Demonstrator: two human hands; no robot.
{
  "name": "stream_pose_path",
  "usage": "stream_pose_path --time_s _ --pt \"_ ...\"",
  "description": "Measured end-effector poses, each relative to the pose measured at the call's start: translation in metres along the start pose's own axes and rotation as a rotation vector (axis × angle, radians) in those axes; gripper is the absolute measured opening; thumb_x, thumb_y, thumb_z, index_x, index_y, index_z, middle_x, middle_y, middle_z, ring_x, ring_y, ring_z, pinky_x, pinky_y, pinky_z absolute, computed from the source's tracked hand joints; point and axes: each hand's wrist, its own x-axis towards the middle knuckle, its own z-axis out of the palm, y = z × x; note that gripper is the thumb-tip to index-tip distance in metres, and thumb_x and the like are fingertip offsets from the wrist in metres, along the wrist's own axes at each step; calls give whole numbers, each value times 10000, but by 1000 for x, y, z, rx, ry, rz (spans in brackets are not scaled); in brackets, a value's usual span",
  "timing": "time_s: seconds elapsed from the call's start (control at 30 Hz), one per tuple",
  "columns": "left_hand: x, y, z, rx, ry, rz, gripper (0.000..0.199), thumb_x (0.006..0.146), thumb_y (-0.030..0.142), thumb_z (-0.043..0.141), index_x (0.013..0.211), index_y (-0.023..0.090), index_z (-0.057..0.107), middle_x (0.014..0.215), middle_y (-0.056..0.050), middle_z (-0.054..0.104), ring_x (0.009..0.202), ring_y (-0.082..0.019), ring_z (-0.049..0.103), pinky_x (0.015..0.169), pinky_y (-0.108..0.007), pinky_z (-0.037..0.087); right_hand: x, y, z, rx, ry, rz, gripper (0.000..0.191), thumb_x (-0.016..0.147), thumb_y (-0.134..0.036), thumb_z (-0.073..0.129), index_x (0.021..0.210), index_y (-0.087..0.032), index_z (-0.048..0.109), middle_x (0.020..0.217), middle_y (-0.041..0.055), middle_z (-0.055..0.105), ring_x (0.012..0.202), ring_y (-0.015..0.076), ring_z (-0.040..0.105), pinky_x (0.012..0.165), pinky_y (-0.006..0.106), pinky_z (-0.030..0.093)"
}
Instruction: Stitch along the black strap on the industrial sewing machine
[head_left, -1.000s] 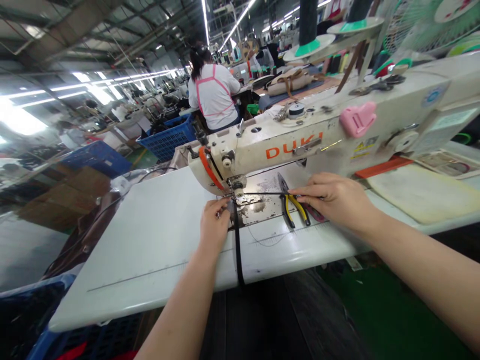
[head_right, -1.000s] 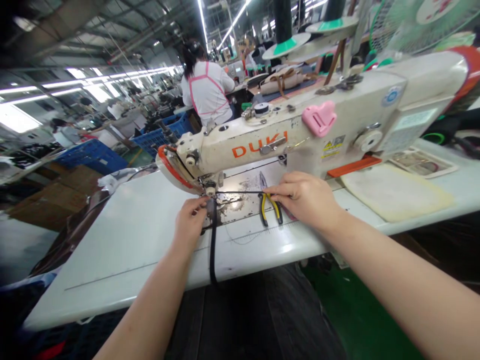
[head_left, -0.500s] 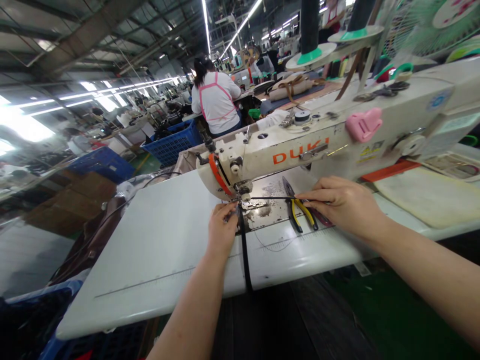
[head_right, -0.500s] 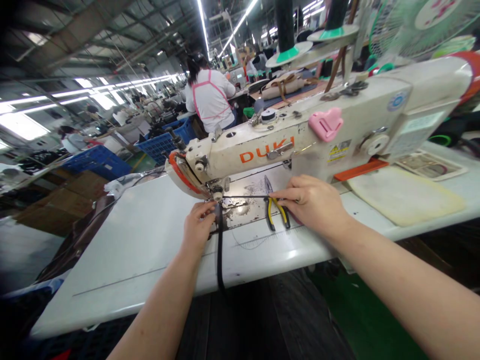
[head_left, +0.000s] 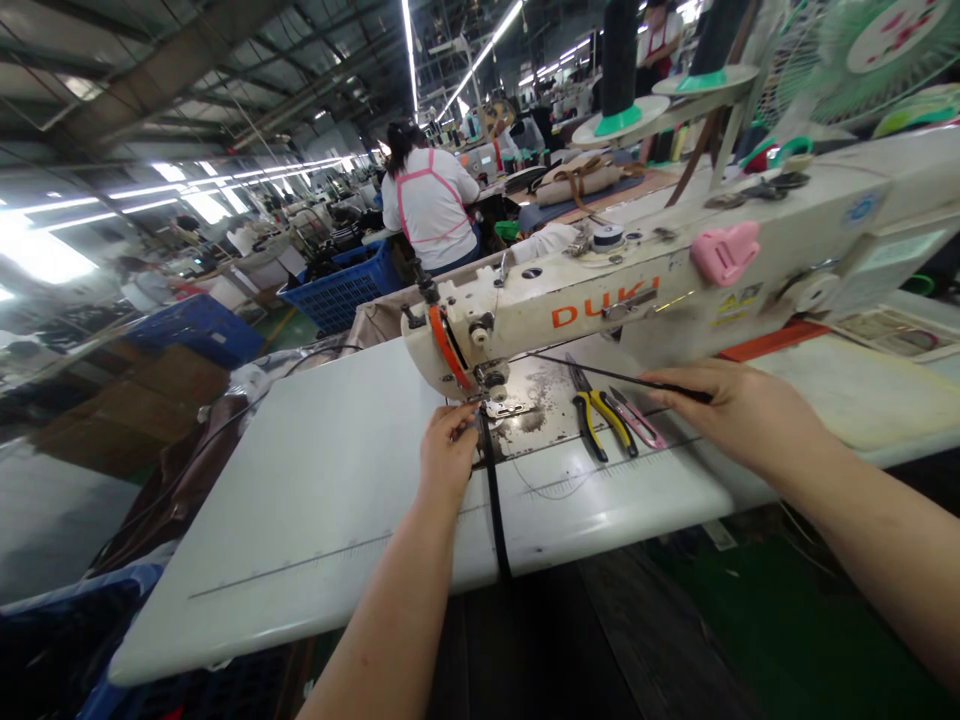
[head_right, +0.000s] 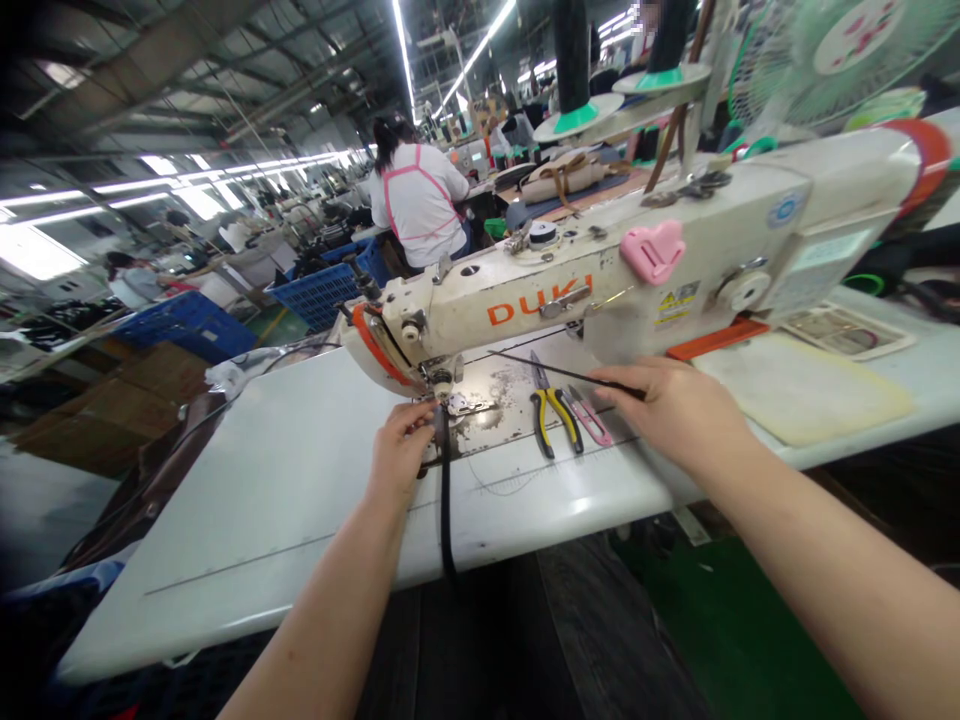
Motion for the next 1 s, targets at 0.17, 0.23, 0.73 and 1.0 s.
stream_pose_path --time_s 0.17,0.23,0.73,1.0 --pt "0 -1 0 -18 -7 -2 382 721 87 620 1000 226 841 934 -17 672 819 -170 631 812 -305 524 -12 11 8 -215 -17 62 385 1024 -196 505 1266 -99 788 981 235 763 874 385 720 756 461 541" --pt "0 -1 -1 -30 -13 2 381 728 99 619 1010 227 841 942 -17 672 830 -170 636 819 -303 527 -13 13 16 -253 -28 37 397 1009 -163 491 1272 -51 768 988 240 749 914 386 712 837 468 563" --pt "-3 -2 -4 -95 -13 9 369 721 174 621 1009 225 846 963 -35 686 895 -197 645 832 -321 529 -21 -55 15 -218 117 26 351 1069 -310 471 1146 -134 765 1024 194 745 968 351 689 882 462 559" --pt "-3 -2 -4 -101 -19 12 368 727 190 621 1018 221 844 964 -41 684 929 -209 651 845 -326 533 -6 -122 32 -357 -199 133 503 969 -408 670 1264 0 655 1014 302 715 934 422 701 739 455 549"
